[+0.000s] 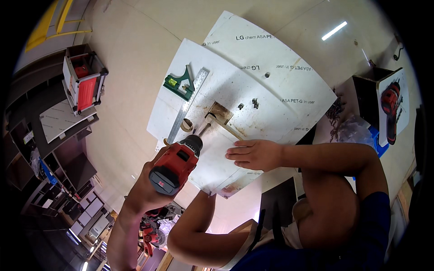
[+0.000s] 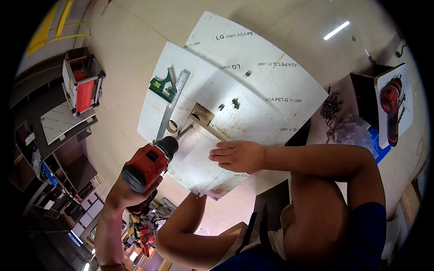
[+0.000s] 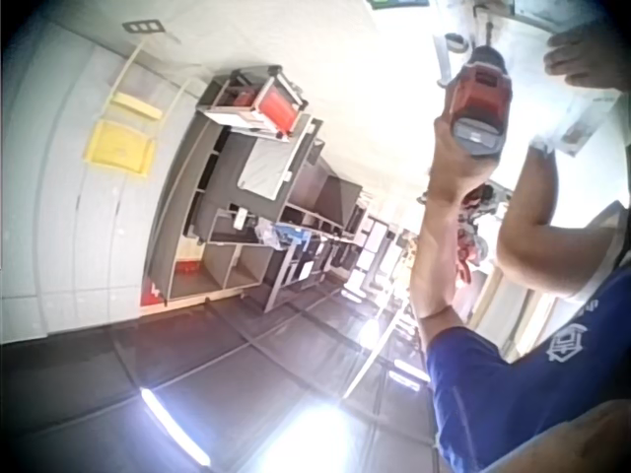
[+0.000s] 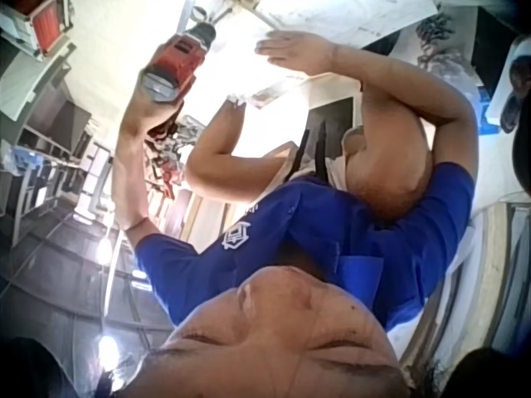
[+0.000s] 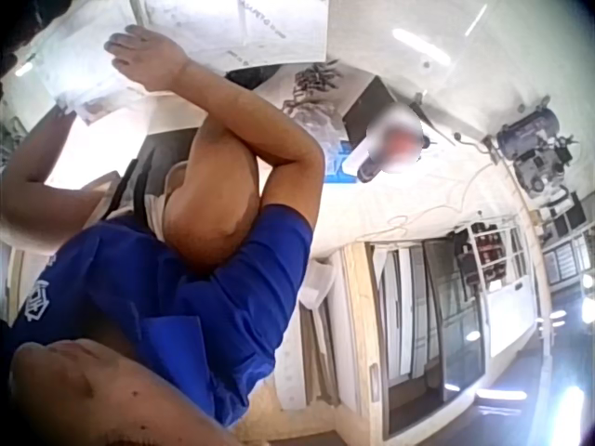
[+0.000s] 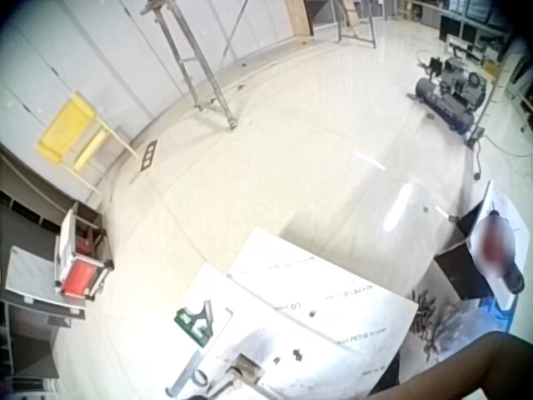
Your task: The person uses a cordless drill to create holes in a white board placed on a workbench. They repeatedly position the drill, operate it, and clear debris from the holes.
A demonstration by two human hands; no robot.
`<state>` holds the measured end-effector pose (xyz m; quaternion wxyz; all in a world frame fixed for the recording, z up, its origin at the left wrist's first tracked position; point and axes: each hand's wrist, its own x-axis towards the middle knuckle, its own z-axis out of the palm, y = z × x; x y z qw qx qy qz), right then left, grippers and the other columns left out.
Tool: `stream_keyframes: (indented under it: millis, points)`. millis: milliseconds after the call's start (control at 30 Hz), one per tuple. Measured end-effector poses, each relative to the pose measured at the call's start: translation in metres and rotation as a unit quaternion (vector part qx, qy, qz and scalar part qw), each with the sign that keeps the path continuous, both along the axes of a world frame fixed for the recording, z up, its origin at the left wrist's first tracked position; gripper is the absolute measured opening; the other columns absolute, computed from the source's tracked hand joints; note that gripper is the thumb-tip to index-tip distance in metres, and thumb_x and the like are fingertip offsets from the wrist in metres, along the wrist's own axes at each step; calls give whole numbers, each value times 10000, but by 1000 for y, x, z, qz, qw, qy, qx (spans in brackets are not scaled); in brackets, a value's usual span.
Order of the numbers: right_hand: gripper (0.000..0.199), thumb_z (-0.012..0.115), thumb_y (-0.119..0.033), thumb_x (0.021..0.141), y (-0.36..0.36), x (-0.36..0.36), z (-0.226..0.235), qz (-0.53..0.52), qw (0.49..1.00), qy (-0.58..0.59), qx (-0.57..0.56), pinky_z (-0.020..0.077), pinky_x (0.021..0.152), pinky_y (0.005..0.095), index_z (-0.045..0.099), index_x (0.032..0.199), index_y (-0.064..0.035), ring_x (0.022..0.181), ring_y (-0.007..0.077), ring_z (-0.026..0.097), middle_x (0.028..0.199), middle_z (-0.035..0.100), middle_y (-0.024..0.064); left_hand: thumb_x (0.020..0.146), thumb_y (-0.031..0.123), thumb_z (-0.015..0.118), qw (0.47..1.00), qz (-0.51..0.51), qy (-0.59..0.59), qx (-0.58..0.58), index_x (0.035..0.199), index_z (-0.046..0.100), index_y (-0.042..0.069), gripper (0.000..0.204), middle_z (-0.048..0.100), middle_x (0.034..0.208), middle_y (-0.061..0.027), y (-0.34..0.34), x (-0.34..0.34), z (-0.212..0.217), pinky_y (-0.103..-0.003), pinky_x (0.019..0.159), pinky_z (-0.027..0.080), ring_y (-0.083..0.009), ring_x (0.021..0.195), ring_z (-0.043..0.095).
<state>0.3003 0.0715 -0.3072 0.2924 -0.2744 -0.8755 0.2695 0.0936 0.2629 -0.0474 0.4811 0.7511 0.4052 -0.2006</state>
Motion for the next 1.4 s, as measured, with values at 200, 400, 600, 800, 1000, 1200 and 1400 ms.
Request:
stream_keyframes:
  millis: [200, 400, 600, 800, 1000, 1200, 1400]
  points:
    - [285, 601, -126, 921, 2, 2, 5, 7, 1000, -8, -9, 289, 1272, 458, 687, 1178, -36, 1487, 273, 417, 1546, 514, 137, 779, -11, 762, 999, 30, 32, -31, 1341, 589, 7, 589, 708, 1172, -107, 1, 0, 2, -306, 935, 517, -194, 994, 690]
    - [278, 595, -133, 928, 2, 0, 4, 4, 1000, -5, 1, 290, 1271, 458, 688, 1171, -37, 1483, 273, 421, 1540, 522, 134, 779, -8, 766, 1000, 11, 9, -12, 1349, 580, 3, 600, 712, 1138, -105, -2, -2, 1, -299, 908, 518, -156, 952, 674]
    - [284, 605, -156, 911, -4, 5, -5, -7, 1000, -17, 6, 276, 1280, 465, 687, 1150, -26, 1490, 293, 401, 1518, 529, 160, 785, -3, 767, 1000, 20, -3, -22, 1351, 572, 4, 600, 715, 1109, -97, 1, 0, -16, -289, 885, 521, -142, 941, 665]
    - [278, 596, -148, 930, -2, 0, -4, -1, 1000, -6, 9, 278, 1278, 465, 686, 1169, -38, 1488, 284, 407, 1531, 523, 144, 786, -4, 766, 999, 36, 16, -22, 1329, 577, 0, 575, 712, 1070, -89, -4, -2, -4, -287, 861, 522, -125, 916, 650]
    - [282, 589, -139, 938, 3, -2, 2, 8, 1000, 0, 11, 292, 1271, 468, 682, 1185, -39, 1489, 284, 410, 1540, 518, 141, 784, -10, 761, 998, 46, 24, -19, 1314, 581, -3, 559, 699, 1050, -76, -7, 0, 7, -282, 847, 514, -120, 893, 631]
    - [296, 592, -137, 932, -1, -1, -3, 9, 1000, -2, 1, 270, 1281, 474, 675, 1197, -34, 1502, 289, 390, 1552, 500, 151, 787, -12, 756, 999, 40, 21, -21, 1331, 581, 1, 571, 702, 1103, -81, -6, -5, 0, -290, 871, 516, -140, 925, 650]
    - [288, 582, -134, 933, -1, -1, -1, 12, 1000, -6, -4, 278, 1278, 471, 678, 1186, -34, 1499, 286, 400, 1561, 494, 150, 789, -11, 764, 1000, 13, 13, -2, 1360, 572, 9, 602, 708, 1140, -96, -4, -9, -2, -293, 899, 514, -166, 958, 669]
